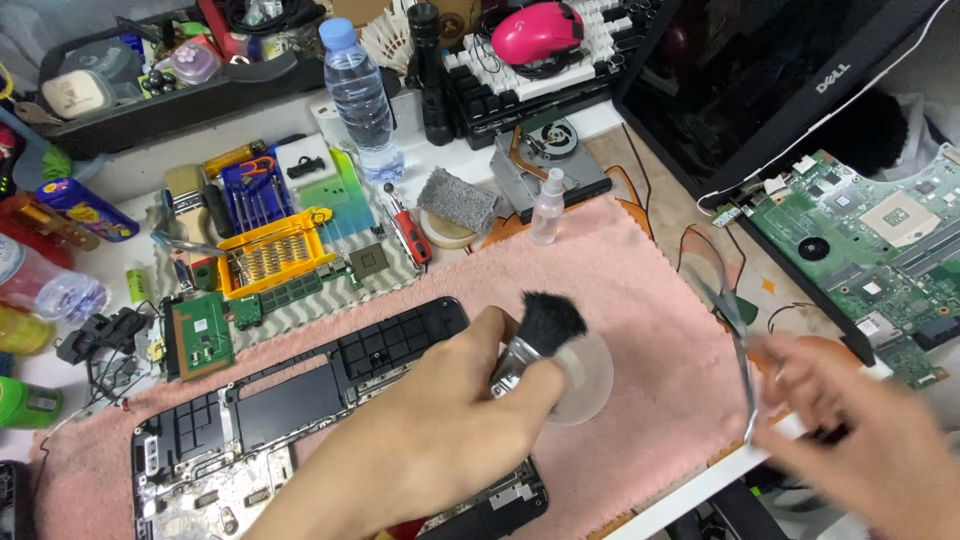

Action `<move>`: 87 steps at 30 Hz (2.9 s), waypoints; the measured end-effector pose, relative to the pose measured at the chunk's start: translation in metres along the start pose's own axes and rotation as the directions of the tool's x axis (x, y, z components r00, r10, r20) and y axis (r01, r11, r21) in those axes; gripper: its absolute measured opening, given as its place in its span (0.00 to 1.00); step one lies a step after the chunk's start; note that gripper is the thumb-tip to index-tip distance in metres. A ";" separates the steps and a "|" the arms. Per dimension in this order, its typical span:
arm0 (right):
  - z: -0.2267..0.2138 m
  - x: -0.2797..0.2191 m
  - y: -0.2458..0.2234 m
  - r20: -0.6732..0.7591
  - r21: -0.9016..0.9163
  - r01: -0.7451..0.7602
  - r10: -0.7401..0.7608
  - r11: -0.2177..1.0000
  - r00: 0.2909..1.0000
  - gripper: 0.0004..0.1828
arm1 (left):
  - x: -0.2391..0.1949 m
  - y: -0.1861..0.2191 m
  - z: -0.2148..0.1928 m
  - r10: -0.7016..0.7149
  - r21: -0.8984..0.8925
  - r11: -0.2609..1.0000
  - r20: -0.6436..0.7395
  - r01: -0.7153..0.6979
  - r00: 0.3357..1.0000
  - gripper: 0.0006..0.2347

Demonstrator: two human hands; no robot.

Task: The person uses a brush to clean the inside of a disassembled laptop chassis, then uses scissors to trim the brush bristles over a plastic cup. The person continues to clean the laptop chassis with the trimmed brush.

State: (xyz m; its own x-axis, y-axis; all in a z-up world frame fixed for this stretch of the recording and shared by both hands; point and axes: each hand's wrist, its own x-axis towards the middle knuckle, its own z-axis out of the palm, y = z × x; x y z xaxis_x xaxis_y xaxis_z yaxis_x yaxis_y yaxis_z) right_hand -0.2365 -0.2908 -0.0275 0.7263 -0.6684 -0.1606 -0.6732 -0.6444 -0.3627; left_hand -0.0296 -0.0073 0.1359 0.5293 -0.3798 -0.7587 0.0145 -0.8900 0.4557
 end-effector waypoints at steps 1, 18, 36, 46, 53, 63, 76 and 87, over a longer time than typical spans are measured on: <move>0.008 -0.015 -0.007 -0.015 0.050 0.052 -0.052 0.997 0.999 0.52 | -0.001 0.001 0.000 -0.018 -0.056 0.998 0.027 0.020 0.999 0.17; 0.035 -0.053 -0.082 0.227 0.084 0.277 -0.289 0.957 0.930 0.59 | 0.018 -0.035 0.038 0.169 -0.074 0.982 -0.051 -0.172 0.984 0.14; -0.005 -0.051 -0.106 0.518 0.089 -0.016 -0.032 0.996 0.855 0.12 | 0.013 -0.024 0.014 0.001 -0.023 1.000 0.169 0.003 0.986 0.16; -0.033 -0.047 -0.131 0.674 0.140 -0.338 0.160 0.931 0.721 0.10 | 0.050 -0.025 0.002 0.032 -0.356 0.920 0.488 0.166 0.872 0.12; -0.022 -0.046 -0.102 0.789 0.321 -0.539 0.094 0.779 0.607 0.15 | 0.068 -0.012 -0.006 -0.036 -0.235 0.945 0.619 0.228 0.785 0.08; -0.003 -0.044 -0.110 0.751 0.412 -0.369 -0.081 0.833 0.656 0.22 | 0.046 0.020 -0.015 -0.193 -0.011 0.968 0.605 0.251 0.772 0.08; -0.016 -0.046 -0.122 0.790 0.356 -0.288 -0.122 0.889 0.601 0.30 | 0.048 0.019 -0.016 -0.239 0.099 0.970 0.563 0.223 0.791 0.02; -0.022 -0.050 -0.129 0.828 0.355 -0.504 -0.014 0.788 0.561 0.16 | 0.054 0.023 -0.017 -0.218 0.137 0.976 0.588 0.170 0.779 0.04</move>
State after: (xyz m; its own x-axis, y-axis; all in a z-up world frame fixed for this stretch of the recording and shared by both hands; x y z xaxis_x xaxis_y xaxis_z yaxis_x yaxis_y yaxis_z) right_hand -0.1893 -0.1823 0.0472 0.5319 -0.0580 -0.8448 -0.8468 -0.0391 -0.5304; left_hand 0.0140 -0.0438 0.1132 -0.0892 -0.2504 -0.9640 -0.0121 -0.9675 0.2525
